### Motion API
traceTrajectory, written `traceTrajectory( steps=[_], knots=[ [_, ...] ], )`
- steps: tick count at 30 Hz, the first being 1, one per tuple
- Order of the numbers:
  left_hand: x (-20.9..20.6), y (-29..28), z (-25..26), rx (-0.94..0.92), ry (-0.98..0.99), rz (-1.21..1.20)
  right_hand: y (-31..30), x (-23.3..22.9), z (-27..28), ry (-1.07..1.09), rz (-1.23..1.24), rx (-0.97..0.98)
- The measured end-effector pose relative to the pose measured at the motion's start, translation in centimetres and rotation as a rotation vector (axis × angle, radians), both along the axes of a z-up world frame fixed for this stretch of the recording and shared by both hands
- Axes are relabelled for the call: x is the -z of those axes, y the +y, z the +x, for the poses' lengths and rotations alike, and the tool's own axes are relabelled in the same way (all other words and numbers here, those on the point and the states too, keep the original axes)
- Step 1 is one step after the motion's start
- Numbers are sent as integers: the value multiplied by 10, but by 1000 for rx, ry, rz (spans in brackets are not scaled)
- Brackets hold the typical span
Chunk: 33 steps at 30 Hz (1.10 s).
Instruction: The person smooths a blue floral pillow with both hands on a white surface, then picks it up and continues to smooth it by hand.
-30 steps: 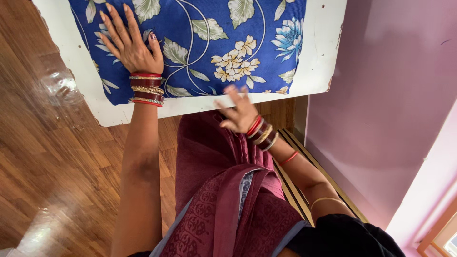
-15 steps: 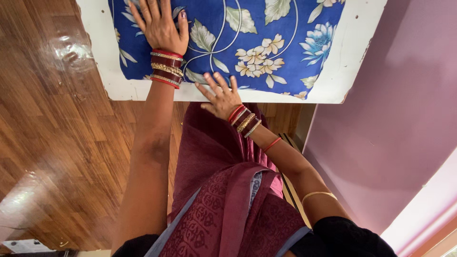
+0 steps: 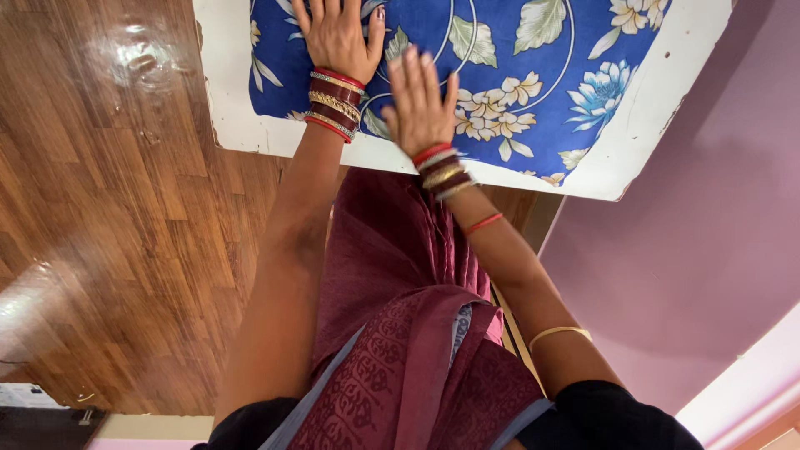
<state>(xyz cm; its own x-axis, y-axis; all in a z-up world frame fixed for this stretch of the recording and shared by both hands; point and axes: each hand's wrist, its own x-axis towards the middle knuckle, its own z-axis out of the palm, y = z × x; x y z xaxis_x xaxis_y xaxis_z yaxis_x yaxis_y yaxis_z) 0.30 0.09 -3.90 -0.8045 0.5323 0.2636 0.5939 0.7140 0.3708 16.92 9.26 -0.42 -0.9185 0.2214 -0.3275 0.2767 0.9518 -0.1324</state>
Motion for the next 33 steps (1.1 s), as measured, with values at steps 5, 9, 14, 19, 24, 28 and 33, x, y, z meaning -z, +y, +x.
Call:
traceTrajectory(
  steps=[5, 9, 14, 19, 24, 28, 33],
  knots=[
    [0, 1, -1, -11, 32, 3, -84, 29, 95, 0, -530, -555],
    [6, -1, 0, -8, 71, 22, -38, -6, 106, 460, -522, -367],
    [10, 0, 1, -8, 15, 17, 114, -49, 27, 749, 98, 180],
    [6, 0, 2, -1, 79, 48, 162, -39, -3, 290, 185, 369],
    [-24, 37, 24, -207, -70, 41, 166, -19, 11, 408, 190, 379],
    [-81, 96, 141, 214, -317, 250, 174, -11, 3, 425, 171, 408],
    [-65, 99, 180, 714, 139, 154, 163, -24, 6, 437, 140, 409]
  ],
)
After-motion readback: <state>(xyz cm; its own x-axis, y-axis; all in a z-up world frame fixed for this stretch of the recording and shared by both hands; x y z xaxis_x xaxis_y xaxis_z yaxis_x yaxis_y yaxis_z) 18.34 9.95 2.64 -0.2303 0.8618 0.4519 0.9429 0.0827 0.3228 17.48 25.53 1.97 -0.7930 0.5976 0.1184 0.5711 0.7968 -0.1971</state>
